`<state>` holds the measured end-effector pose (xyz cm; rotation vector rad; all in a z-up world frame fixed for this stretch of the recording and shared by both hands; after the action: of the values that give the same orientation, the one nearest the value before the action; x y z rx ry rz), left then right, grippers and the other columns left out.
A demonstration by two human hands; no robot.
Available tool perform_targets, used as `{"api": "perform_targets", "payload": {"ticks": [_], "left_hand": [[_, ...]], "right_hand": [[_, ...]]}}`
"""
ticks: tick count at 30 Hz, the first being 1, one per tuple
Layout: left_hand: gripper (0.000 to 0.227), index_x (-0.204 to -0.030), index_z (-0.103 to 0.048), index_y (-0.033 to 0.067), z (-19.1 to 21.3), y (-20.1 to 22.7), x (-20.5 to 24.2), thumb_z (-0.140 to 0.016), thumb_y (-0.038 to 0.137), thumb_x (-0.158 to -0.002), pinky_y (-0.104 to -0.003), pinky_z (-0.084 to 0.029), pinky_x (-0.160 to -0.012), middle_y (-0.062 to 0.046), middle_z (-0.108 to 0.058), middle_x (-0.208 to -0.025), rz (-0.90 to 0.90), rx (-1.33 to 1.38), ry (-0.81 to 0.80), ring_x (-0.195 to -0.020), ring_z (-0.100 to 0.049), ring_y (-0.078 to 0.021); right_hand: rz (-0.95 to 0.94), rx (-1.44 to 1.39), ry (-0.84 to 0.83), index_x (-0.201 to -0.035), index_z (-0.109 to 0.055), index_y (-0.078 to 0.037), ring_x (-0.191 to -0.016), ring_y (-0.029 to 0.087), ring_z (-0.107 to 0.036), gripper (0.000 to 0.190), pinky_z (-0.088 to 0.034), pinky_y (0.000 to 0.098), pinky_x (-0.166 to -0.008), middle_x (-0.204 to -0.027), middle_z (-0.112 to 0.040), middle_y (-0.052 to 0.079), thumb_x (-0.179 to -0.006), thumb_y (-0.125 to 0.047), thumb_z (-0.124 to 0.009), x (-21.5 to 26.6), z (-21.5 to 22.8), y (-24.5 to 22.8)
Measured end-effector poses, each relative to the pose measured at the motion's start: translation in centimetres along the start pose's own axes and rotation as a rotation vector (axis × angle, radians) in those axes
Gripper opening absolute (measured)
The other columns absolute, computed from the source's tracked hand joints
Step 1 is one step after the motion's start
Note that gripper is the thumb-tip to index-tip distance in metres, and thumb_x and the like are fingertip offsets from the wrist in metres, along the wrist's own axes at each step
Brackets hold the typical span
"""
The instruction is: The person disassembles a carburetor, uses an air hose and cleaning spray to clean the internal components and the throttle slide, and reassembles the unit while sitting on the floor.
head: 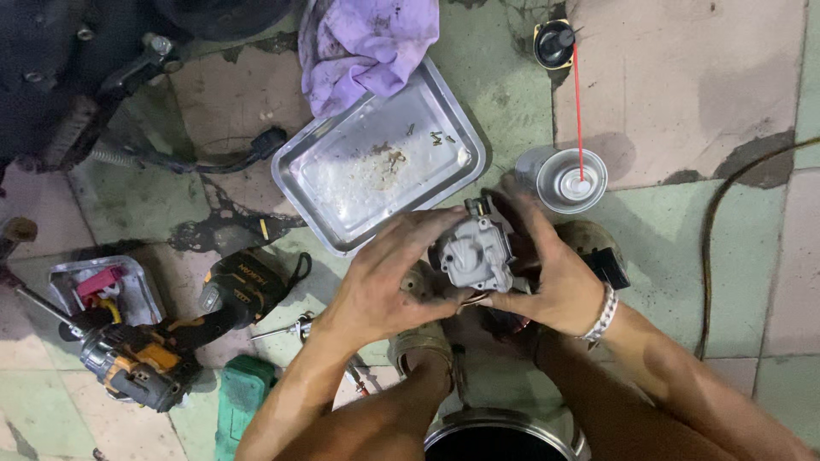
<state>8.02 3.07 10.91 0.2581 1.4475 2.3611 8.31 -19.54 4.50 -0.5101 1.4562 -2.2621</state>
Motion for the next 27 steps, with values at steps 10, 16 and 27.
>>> {"api": "perform_targets", "payload": {"ticks": [10,16,27], "left_hand": [[0.098,-0.152,-0.044,0.0093,-1.2,-0.8,1.7,-0.093,0.018,-0.069,-0.043,-0.053,-0.117,-0.01,-0.059,-0.15,-0.126,-0.059,-0.115,-0.139,-0.058,-0.034],[0.085,-0.148,-0.051,0.0111,-1.3,-0.2,1.5,-0.093,0.016,-0.074,-0.042,-0.054,-0.115,-0.012,-0.055,-0.147,-0.132,-0.111,-0.069,-0.137,-0.06,-0.0319],[0.082,-0.146,-0.054,0.0094,-1.5,0.3,1.6,-0.094,0.015,-0.074,-0.042,-0.056,-0.112,-0.013,-0.058,-0.146,-0.11,-0.062,-0.014,-0.134,-0.063,-0.0323]], "right_hand": [[-0.477,-0.643,-0.221,-0.157,-0.019,0.005,-0.123,0.03,-0.06,0.128,-0.056,0.041,-0.096,-0.133,-0.06,0.021,-0.061,-0.042,-0.088,1.9,-1.5,3.1],[-0.442,-0.703,-0.193,-0.157,-0.022,0.005,-0.129,0.029,-0.056,0.123,-0.054,0.0366,-0.099,-0.14,-0.054,0.02,-0.064,-0.044,-0.087,1.6,-1.0,2.3],[-0.448,-0.921,-0.176,-0.157,-0.027,0.005,-0.122,0.028,-0.06,0.115,-0.053,0.0406,-0.1,-0.134,-0.059,0.021,-0.065,-0.031,-0.086,2.0,-2.0,2.8]]}}
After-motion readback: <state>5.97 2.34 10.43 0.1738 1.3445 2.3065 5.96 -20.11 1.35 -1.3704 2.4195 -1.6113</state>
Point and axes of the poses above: each hand's wrist, its own x-axis away from the middle knuckle, its own z-axis out of the back of the hand, y = z × x, the point moved 3 cm from there along -x, towards the middle knuckle
